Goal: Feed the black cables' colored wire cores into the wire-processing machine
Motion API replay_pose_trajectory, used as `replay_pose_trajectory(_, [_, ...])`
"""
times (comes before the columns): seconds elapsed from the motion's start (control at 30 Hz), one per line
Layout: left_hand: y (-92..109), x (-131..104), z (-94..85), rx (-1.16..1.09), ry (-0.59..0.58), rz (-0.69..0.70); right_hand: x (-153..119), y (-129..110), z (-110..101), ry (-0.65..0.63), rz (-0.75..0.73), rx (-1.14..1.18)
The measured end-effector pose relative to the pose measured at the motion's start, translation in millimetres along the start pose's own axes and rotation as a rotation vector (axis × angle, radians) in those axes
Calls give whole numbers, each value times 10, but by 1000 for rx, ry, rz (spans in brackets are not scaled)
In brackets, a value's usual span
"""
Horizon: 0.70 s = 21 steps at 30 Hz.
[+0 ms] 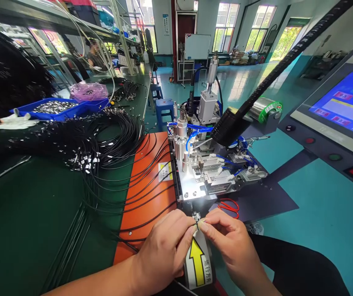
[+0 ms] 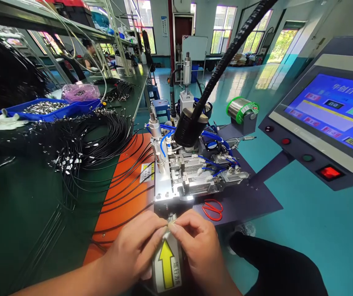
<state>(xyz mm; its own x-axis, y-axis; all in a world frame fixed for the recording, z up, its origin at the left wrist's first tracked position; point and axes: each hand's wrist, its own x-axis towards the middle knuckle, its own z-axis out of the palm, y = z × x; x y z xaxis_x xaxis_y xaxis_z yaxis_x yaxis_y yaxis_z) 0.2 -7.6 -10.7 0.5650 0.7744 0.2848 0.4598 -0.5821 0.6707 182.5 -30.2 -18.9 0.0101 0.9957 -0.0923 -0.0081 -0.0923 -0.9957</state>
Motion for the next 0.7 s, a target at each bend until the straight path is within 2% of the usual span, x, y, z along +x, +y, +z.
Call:
replay_pose_trajectory(0.17, [57,-41,38,-66,60,-84,-57,50,182,130,-48,-73])
replay_pose_trajectory(0.27, [71,-55,49,-39,89,-75,-113,76,272,238,-223,-228])
replay_pose_trajectory(0.33, [64,-47,42,-12,88,-61,-126,72,277,261,-344,-325])
replay_pose_trajectory(0.4, [50,-32,31,18,72,-45,-113,41,236,209,-400,-389])
replay_pose_trajectory(0.47, [36,-18,23,51,57,-18,-84,-13,170,131,-391,-429])
replay_pose_trajectory(0.7, [16,-24,31,113,27,47,-8,-194,-37,-88,-204,-441])
